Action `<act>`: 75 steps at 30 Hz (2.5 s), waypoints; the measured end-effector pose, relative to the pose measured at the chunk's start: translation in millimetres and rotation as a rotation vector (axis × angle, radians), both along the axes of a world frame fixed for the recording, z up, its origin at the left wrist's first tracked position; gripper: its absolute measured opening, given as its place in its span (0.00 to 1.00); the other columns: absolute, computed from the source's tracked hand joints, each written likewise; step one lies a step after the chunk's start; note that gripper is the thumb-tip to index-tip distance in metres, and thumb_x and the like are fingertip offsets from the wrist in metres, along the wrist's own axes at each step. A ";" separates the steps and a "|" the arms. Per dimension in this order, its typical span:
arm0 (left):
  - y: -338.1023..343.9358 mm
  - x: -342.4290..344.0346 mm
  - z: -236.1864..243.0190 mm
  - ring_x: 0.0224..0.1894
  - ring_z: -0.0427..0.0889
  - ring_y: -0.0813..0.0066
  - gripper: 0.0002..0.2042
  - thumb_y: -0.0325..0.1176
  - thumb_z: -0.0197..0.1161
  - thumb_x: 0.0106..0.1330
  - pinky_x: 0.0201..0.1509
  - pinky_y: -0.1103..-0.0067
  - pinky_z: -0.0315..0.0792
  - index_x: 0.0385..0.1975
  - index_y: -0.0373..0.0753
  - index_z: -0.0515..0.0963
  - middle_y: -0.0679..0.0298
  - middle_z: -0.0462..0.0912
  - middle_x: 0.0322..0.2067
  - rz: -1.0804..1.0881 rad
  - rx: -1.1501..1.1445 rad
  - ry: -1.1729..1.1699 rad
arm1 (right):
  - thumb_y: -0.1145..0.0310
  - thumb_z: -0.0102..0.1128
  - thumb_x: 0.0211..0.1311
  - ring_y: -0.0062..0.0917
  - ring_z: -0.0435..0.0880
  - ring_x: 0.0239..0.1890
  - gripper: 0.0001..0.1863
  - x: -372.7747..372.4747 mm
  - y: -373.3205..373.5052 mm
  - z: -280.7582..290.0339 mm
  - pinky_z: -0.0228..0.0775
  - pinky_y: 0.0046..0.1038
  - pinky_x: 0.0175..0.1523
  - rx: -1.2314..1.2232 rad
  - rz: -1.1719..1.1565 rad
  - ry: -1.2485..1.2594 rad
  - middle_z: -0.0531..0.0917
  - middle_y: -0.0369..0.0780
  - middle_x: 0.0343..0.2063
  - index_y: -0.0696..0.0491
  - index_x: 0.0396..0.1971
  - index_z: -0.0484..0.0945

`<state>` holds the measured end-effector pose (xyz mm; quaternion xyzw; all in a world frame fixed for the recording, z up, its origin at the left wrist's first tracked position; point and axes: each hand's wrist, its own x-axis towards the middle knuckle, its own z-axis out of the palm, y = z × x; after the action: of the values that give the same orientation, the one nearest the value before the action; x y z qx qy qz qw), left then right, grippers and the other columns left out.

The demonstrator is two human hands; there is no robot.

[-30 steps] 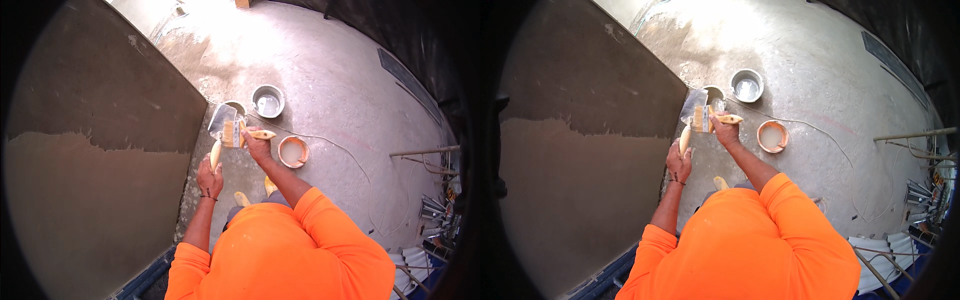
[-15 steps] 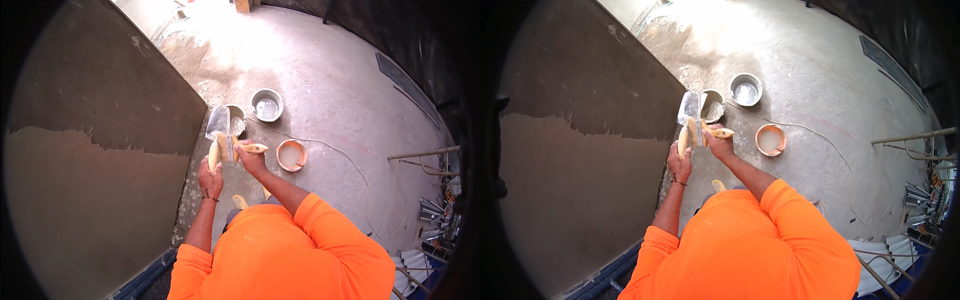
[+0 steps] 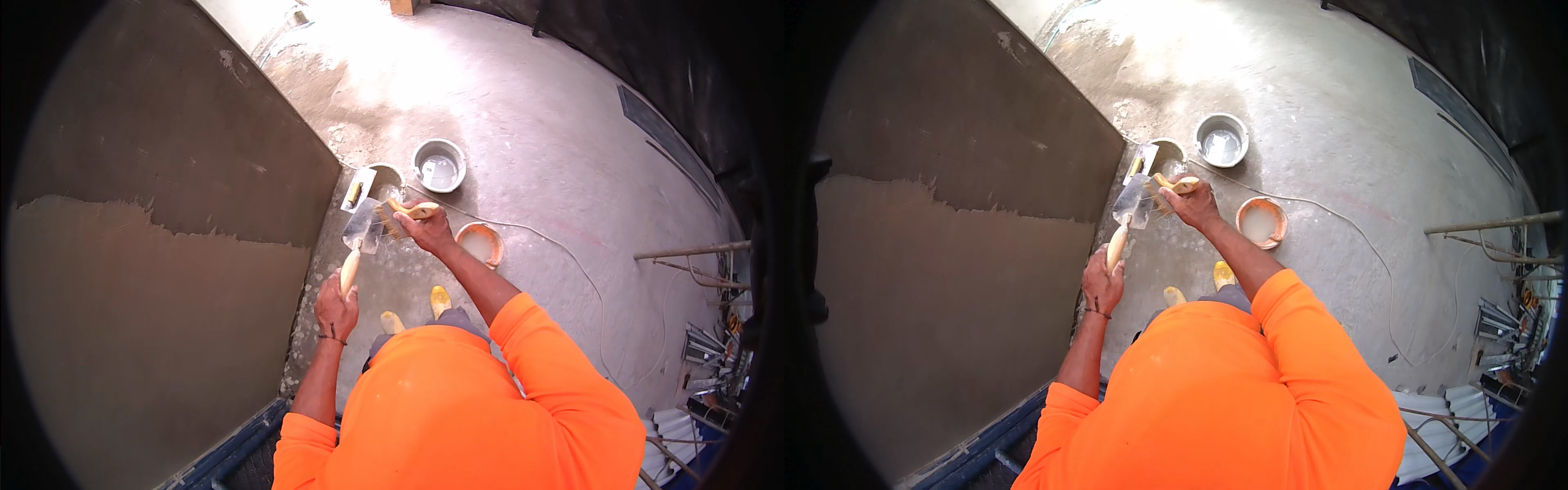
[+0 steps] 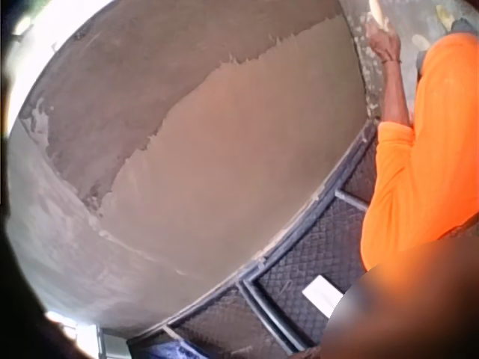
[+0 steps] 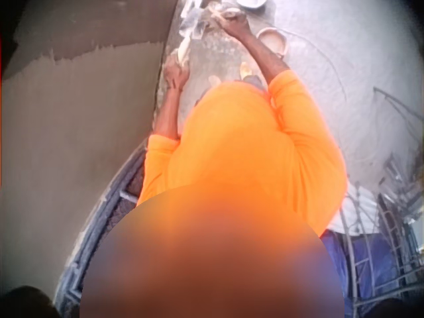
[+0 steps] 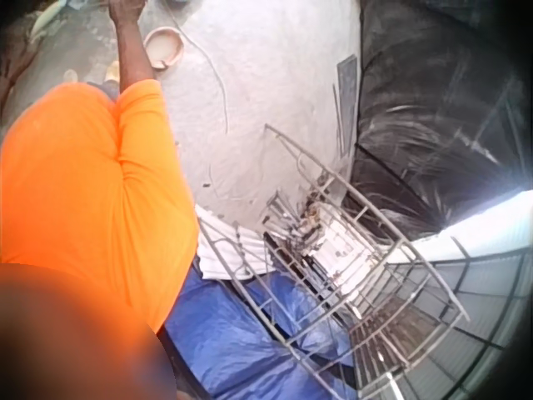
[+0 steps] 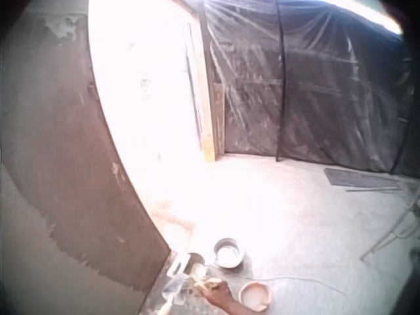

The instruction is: The person smooths a freshly plastered wall with a trowel, working in broad strokes to even the surface. They then clean the trowel by scraping it against a bucket and wiping it with a sponge before resuming smoothing.

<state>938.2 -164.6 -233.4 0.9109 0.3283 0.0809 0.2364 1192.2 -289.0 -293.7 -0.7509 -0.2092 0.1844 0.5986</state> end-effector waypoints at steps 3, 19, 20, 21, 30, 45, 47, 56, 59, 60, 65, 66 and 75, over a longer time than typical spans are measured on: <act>-5.3 -10.2 3.7 0.48 0.83 0.46 0.26 0.33 0.70 0.62 0.51 0.58 0.77 0.60 0.36 0.74 0.49 0.82 0.47 0.005 0.002 0.064 | 0.66 0.75 0.62 0.22 0.87 0.39 0.13 -33.3 -5.2 10.9 0.80 0.27 0.42 0.196 0.120 -0.178 0.88 0.41 0.36 0.56 0.41 0.83; -2.7 -75.1 -23.2 0.32 0.80 0.80 0.19 0.46 0.66 0.70 0.34 0.78 0.76 0.50 0.39 0.76 0.68 0.81 0.33 0.468 -1.307 -0.348 | 0.68 0.71 0.65 0.42 0.83 0.40 0.10 -31.7 -25.4 -80.3 0.75 0.40 0.46 0.002 0.192 -0.554 0.84 0.46 0.36 0.57 0.40 0.82; -4.1 -79.4 -22.4 0.31 0.79 0.80 0.16 0.45 0.63 0.72 0.34 0.80 0.76 0.50 0.39 0.76 0.67 0.80 0.33 0.493 -1.495 -0.466 | 0.70 0.73 0.63 0.36 0.84 0.40 0.11 -32.2 -26.9 -76.7 0.76 0.36 0.47 0.092 0.159 -0.384 0.85 0.43 0.37 0.57 0.42 0.83; -3.7 -81.5 -22.0 0.30 0.78 0.81 0.14 0.44 0.59 0.74 0.33 0.81 0.75 0.49 0.40 0.75 0.67 0.80 0.33 0.509 -1.653 -0.575 | 0.70 0.75 0.62 0.27 0.85 0.41 0.13 -32.5 -27.4 -73.0 0.77 0.30 0.49 0.004 0.122 -0.174 0.86 0.41 0.39 0.57 0.43 0.83; -3.5 -58.8 2.3 0.22 0.74 0.82 0.19 0.49 0.56 0.79 0.22 0.83 0.70 0.60 0.46 0.67 0.67 0.76 0.29 0.392 -1.664 -0.552 | 0.66 0.73 0.66 0.20 0.83 0.43 0.14 -33.6 -5.9 -36.8 0.76 0.26 0.52 0.011 0.204 0.069 0.86 0.37 0.40 0.57 0.47 0.84; -1.1 -41.5 25.7 0.17 0.71 0.84 0.15 0.48 0.63 0.74 0.16 0.82 0.69 0.44 0.46 0.68 0.71 0.73 0.23 0.485 -1.103 -0.178 | 0.71 0.77 0.58 0.40 0.88 0.41 0.16 -62.2 -4.7 95.7 0.81 0.35 0.50 0.257 0.321 -0.578 0.87 0.47 0.41 0.58 0.44 0.84; -3.4 -38.5 31.5 0.17 0.72 0.84 0.16 0.49 0.64 0.73 0.16 0.82 0.68 0.44 0.45 0.69 0.71 0.73 0.23 0.475 -1.054 -0.129 | 0.70 0.78 0.56 0.43 0.88 0.42 0.18 -77.0 -1.8 108.6 0.83 0.38 0.48 0.250 0.374 -0.718 0.87 0.48 0.41 0.57 0.45 0.84; -4.1 -39.0 13.8 0.17 0.72 0.84 0.16 0.49 0.65 0.74 0.16 0.83 0.69 0.47 0.49 0.68 0.72 0.73 0.23 0.506 -1.256 -0.051 | 0.72 0.77 0.56 0.42 0.89 0.42 0.18 -84.3 1.1 84.6 0.84 0.36 0.46 0.235 0.419 -0.730 0.87 0.47 0.40 0.58 0.46 0.82; -3.1 -39.6 12.6 0.17 0.71 0.85 0.15 0.50 0.63 0.74 0.16 0.83 0.69 0.46 0.49 0.67 0.72 0.73 0.23 0.530 -1.283 -0.053 | 0.70 0.75 0.59 0.43 0.87 0.44 0.15 -78.9 0.0 82.5 0.82 0.38 0.49 0.299 0.314 -0.551 0.87 0.48 0.40 0.59 0.44 0.83; -3.3 -39.7 13.0 0.17 0.71 0.85 0.15 0.50 0.63 0.75 0.16 0.83 0.69 0.45 0.49 0.67 0.72 0.73 0.24 0.540 -1.282 -0.058 | 0.70 0.75 0.59 0.43 0.87 0.44 0.15 -80.0 -2.3 82.6 0.82 0.38 0.49 0.302 0.297 -0.556 0.87 0.48 0.40 0.58 0.44 0.83; -2.7 -36.9 15.4 0.18 0.72 0.84 0.15 0.50 0.62 0.75 0.16 0.83 0.69 0.44 0.49 0.67 0.72 0.73 0.24 0.509 -1.272 -0.049 | 0.70 0.78 0.57 0.43 0.88 0.43 0.18 -83.1 -9.0 77.3 0.83 0.37 0.49 0.249 0.557 -0.758 0.87 0.48 0.40 0.58 0.46 0.83; -2.6 -37.0 15.6 0.18 0.72 0.84 0.14 0.50 0.62 0.76 0.16 0.84 0.69 0.45 0.49 0.67 0.72 0.73 0.24 0.512 -1.256 -0.024 | 0.69 0.77 0.58 0.43 0.88 0.43 0.18 -80.2 -7.3 75.1 0.83 0.36 0.48 0.285 0.530 -0.697 0.87 0.48 0.39 0.58 0.45 0.83; -5.7 -35.7 9.8 0.18 0.71 0.84 0.14 0.49 0.61 0.76 0.16 0.83 0.69 0.46 0.49 0.68 0.72 0.73 0.24 0.526 -1.270 -0.023 | 0.68 0.75 0.59 0.42 0.87 0.45 0.15 -83.6 -6.7 67.5 0.82 0.38 0.49 0.276 0.441 -0.621 0.86 0.46 0.42 0.58 0.43 0.82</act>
<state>902.5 -170.3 -223.6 0.4849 0.5199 -0.0630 0.7005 1108.5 -295.7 -226.2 -0.6204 -0.5591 0.0430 0.5483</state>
